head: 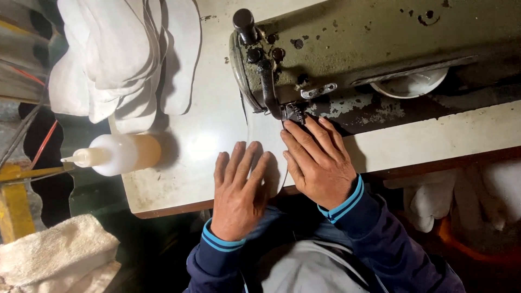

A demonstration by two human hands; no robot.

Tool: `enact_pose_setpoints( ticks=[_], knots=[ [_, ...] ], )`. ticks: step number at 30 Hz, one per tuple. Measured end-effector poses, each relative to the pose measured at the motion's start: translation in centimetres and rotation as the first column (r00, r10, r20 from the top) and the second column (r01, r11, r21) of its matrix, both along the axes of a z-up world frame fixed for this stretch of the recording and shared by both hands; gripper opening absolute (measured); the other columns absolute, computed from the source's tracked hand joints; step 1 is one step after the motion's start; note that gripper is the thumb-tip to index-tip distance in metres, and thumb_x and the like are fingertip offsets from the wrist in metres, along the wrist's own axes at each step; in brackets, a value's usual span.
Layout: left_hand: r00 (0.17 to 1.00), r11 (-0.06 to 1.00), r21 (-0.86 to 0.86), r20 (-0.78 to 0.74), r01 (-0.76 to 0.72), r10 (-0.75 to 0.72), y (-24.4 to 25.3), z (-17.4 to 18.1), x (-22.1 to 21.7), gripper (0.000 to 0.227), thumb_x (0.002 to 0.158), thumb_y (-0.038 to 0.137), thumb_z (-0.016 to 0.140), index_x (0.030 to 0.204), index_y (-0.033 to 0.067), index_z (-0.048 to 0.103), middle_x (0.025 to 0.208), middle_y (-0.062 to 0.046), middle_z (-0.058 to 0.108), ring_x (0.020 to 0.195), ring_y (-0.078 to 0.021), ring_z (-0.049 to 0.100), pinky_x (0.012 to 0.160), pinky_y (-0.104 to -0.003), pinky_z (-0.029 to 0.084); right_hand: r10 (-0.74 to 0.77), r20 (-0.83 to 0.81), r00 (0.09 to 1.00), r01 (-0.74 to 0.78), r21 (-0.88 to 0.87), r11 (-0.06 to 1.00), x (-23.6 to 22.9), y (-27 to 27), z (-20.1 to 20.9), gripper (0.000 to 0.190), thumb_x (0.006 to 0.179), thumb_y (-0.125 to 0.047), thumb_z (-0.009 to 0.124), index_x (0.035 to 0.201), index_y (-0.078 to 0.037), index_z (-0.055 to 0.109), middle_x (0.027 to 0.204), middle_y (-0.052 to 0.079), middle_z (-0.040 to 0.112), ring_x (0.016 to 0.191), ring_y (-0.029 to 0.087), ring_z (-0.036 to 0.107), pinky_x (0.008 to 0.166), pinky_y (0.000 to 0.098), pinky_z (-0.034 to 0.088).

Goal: Stitching the edges of shoe insoles using an industrial sewing machine at a workbench.

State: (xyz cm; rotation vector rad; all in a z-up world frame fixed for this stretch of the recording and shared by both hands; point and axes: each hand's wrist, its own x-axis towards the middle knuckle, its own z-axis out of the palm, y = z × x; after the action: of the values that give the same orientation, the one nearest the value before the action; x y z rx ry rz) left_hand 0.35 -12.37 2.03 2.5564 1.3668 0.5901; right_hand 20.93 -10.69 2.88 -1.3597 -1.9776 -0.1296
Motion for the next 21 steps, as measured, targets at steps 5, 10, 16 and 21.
enact_pose_setpoints(
  ticks=[5, 10, 16, 21],
  knots=[
    [1.0, 1.0, 0.006, -0.027, 0.003, -0.003, 0.9, 0.4, -0.3, 0.054, 0.097, 0.034, 0.066, 0.149, 0.0207, 0.056, 0.158, -0.015, 0.048, 0.153, -0.0377, 0.032, 0.123, -0.063, 0.016, -0.006, 0.01, 1.0, 0.006, -0.002, 1.0, 0.0, -0.1, -0.3, 0.027, 0.101, -0.02, 0.062, 0.121, -0.005, 0.074, 0.13, 0.013, 0.07, 0.125, 0.035, 0.063, 0.113, 0.0514, 0.043],
    [0.999, 1.0, 0.009, -0.054, 0.004, -0.004, 1.7, 0.2, -0.5, 0.056, 0.097, 0.043, 0.066, 0.149, 0.0246, 0.057, 0.158, -0.012, 0.049, 0.153, -0.0372, 0.032, 0.124, -0.062, 0.016, -0.001, 0.02, 1.0, 0.001, -0.005, 1.0, 0.1, -0.1, -0.4, 0.028, 0.101, -0.02, 0.063, 0.121, -0.005, 0.074, 0.13, 0.013, 0.07, 0.124, 0.036, 0.063, 0.113, 0.0514, 0.043],
    [0.999, 1.0, 0.017, -0.05, -0.007, 0.008, 2.4, 0.0, -0.5, 0.055, 0.098, 0.051, 0.061, 0.148, 0.0276, 0.057, 0.158, -0.01, 0.05, 0.153, -0.0356, 0.032, 0.125, -0.06, 0.015, -0.005, 0.018, 1.0, 0.005, -0.001, 1.0, 0.1, 0.0, -0.3, 0.029, 0.099, -0.021, 0.065, 0.122, -0.006, 0.073, 0.13, 0.013, 0.07, 0.124, 0.036, 0.063, 0.114, 0.0516, 0.043],
    [0.999, 1.0, 0.006, -0.047, -0.018, 0.018, 2.8, -0.1, -0.5, 0.055, 0.099, 0.053, 0.059, 0.149, 0.0292, 0.056, 0.158, -0.009, 0.05, 0.153, -0.0361, 0.031, 0.125, -0.06, 0.016, 0.003, 0.02, 1.0, -0.003, 0.004, 1.0, 0.2, -0.1, -0.4, 0.028, 0.1, -0.022, 0.064, 0.122, -0.006, 0.073, 0.129, 0.013, 0.07, 0.124, 0.036, 0.063, 0.113, 0.0511, 0.043]
  ],
)
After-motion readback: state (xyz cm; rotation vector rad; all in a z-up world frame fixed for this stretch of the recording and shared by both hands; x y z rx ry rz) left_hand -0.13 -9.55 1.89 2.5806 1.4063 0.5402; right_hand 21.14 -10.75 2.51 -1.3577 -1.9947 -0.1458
